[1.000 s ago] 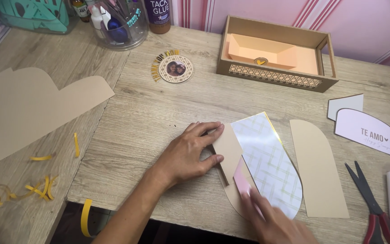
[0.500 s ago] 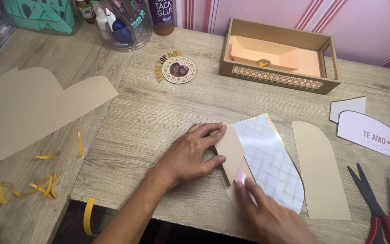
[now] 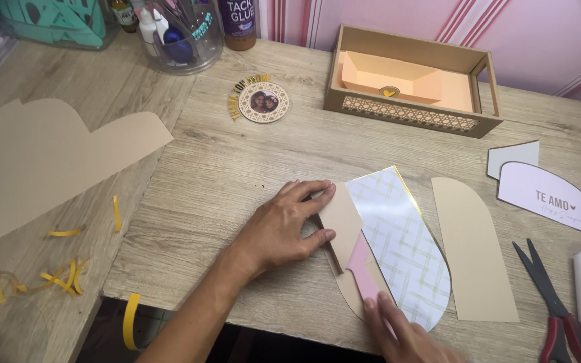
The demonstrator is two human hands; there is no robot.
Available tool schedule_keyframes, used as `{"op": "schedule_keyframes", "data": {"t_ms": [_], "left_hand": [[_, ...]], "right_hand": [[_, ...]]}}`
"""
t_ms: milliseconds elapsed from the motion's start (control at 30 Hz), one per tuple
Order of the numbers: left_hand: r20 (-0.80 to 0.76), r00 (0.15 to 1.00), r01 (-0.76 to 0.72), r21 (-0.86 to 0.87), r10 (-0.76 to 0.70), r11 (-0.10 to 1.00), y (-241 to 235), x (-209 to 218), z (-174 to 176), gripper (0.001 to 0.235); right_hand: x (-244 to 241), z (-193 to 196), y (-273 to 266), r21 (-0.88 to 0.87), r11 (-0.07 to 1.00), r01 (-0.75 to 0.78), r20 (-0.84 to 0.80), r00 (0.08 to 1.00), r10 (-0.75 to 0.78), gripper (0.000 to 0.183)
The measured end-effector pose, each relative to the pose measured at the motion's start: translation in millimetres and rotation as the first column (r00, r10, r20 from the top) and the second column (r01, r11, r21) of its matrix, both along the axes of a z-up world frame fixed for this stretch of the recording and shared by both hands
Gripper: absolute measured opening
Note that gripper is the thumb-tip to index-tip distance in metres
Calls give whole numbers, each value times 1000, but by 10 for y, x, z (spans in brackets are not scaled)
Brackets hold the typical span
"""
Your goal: Assembling paper components using double-sided tape and glue to create a decorative item
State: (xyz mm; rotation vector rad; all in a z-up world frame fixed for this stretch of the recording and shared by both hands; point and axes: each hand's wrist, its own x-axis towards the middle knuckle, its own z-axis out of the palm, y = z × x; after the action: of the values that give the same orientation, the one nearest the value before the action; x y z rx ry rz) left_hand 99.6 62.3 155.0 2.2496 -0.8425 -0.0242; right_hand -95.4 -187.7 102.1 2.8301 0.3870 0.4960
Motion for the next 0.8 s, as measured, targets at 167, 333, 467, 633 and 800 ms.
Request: {"op": "schedule_keyframes", "data": {"t_ms": [167,333,467,633,800], "left_hand": [[-37,999,-5,10,6,1000,5,-10,27,70],[12,1000,26,-16,-26,1000,3,6,2,70],[9,1000,11,-16,-11,1000,12,5,6,69],[5,1000,15,-21,-15,1000,5,-5,27,68],[-51,999,0,24,2,1000,4,-8,66,71]], "right_hand": [[-45,-116,-163,145,988,-49,-30,998,54,54],[590,755,4,-132,970,205,-933,306,-191,86],[790,760,74,101,991,-93,-776,616,137,75],[885,778,190,125,976,-178,-670,711,215,77],[873,782,159,129,985,-118,-737,653,174,72]]}}
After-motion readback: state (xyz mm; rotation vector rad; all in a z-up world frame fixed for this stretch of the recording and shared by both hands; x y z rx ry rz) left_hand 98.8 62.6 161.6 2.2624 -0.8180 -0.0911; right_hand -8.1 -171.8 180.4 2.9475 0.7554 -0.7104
